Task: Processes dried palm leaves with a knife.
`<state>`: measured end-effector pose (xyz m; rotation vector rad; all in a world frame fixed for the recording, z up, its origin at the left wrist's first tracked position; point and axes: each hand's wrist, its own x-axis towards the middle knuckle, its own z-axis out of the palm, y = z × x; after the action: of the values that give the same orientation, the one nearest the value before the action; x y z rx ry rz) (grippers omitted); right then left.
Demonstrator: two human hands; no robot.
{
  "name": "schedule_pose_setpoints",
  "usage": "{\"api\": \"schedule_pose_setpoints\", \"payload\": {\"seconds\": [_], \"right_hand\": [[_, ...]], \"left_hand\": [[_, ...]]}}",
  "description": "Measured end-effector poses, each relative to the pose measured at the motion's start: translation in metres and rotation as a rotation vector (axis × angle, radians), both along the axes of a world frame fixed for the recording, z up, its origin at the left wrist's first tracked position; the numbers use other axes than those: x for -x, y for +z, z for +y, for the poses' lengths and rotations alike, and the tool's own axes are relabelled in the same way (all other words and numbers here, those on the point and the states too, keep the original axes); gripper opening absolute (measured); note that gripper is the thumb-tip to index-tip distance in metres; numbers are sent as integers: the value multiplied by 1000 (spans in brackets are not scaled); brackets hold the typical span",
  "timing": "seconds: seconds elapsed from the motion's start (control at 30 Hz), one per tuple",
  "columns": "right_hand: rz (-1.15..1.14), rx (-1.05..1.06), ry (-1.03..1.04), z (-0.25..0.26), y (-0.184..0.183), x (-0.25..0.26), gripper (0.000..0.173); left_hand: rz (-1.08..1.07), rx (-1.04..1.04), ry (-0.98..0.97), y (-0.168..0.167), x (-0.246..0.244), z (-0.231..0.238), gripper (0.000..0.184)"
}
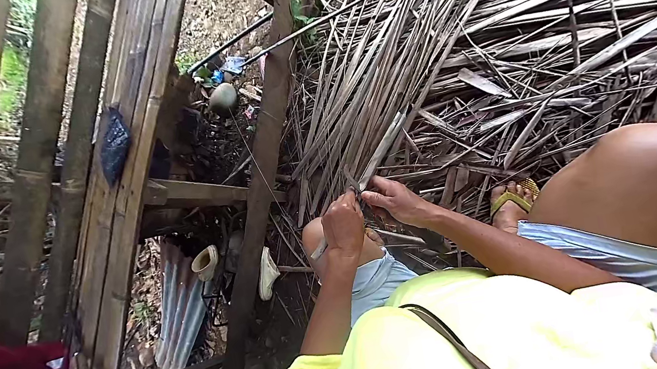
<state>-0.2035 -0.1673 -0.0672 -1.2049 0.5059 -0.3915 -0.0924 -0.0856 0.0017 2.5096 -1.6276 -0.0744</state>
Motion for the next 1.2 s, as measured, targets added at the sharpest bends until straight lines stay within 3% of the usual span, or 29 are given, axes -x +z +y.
{"api": "schedule_pose_setpoints", "payload": {"seconds": [0.17, 0.3, 0.4, 0.57, 0.87, 0.97, 1.1, 1.2], "right_hand": [[174, 238, -18, -3, -11, -3, 31], [53, 51, 130, 4, -2, 5, 44], [-17, -54, 149, 4, -5, 6, 48], [106, 201, 25, -2, -13, 1, 35], [311, 534, -56, -20, -24, -1, 36], [374, 367, -202, -59, -37, 13, 43], [341, 3, -624, -100, -42, 41, 47], [249, 4, -582, -85, -19, 35, 50]], "left_hand": [[0, -54, 19, -3, 4, 5, 27], [114, -89, 96, 6, -11, 0, 28], [100, -32, 20, 3, -22, 1, 28], [24, 1, -38, -4, -11, 5, 30], [-78, -75, 52, 7, 6, 12, 30], [-70, -131, 84, 14, 6, 22, 31], [20, -134, 130, 17, -13, 33, 30], [163, -291, 249, 25, -20, 17, 32]]}}
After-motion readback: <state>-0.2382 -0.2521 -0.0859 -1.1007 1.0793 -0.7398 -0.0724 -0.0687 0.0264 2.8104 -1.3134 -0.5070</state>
